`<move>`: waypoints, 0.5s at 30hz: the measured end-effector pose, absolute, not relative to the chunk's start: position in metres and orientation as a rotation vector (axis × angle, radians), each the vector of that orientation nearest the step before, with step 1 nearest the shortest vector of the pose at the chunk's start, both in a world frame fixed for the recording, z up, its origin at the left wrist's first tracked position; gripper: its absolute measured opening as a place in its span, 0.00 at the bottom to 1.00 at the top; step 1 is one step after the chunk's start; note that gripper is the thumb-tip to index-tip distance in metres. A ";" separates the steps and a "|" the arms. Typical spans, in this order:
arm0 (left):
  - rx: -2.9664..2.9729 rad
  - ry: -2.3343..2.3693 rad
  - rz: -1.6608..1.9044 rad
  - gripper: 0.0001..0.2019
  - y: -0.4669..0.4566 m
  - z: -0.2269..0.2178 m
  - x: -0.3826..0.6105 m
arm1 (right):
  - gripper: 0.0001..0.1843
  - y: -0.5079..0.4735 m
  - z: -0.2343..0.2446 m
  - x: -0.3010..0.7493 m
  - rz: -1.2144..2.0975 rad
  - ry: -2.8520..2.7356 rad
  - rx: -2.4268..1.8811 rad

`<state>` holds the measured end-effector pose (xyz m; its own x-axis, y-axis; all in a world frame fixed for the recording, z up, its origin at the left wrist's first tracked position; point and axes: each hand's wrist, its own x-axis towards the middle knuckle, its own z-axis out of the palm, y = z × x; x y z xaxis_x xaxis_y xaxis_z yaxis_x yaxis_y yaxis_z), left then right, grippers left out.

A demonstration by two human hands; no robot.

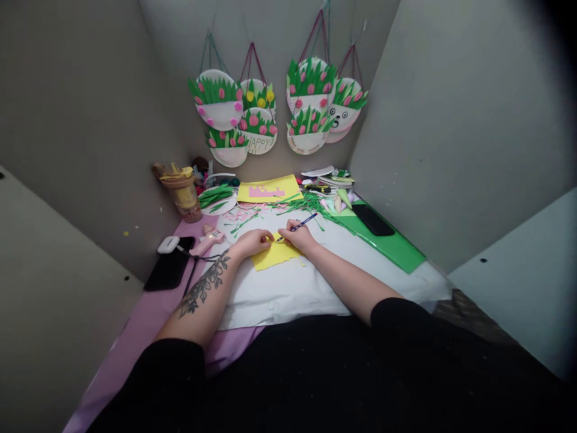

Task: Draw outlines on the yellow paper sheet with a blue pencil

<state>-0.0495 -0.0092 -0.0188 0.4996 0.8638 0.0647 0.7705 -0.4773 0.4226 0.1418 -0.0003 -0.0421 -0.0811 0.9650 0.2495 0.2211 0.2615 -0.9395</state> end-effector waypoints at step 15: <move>2.421 1.374 0.380 0.17 -0.009 -0.020 -0.049 | 0.15 0.001 -0.042 0.143 0.986 -1.568 -1.145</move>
<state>-0.0491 -0.0085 -0.0195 0.4989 0.8640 0.0673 0.7757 -0.4799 0.4100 0.1431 0.0006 -0.0421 -0.1366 0.9664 0.2176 0.2226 0.2439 -0.9439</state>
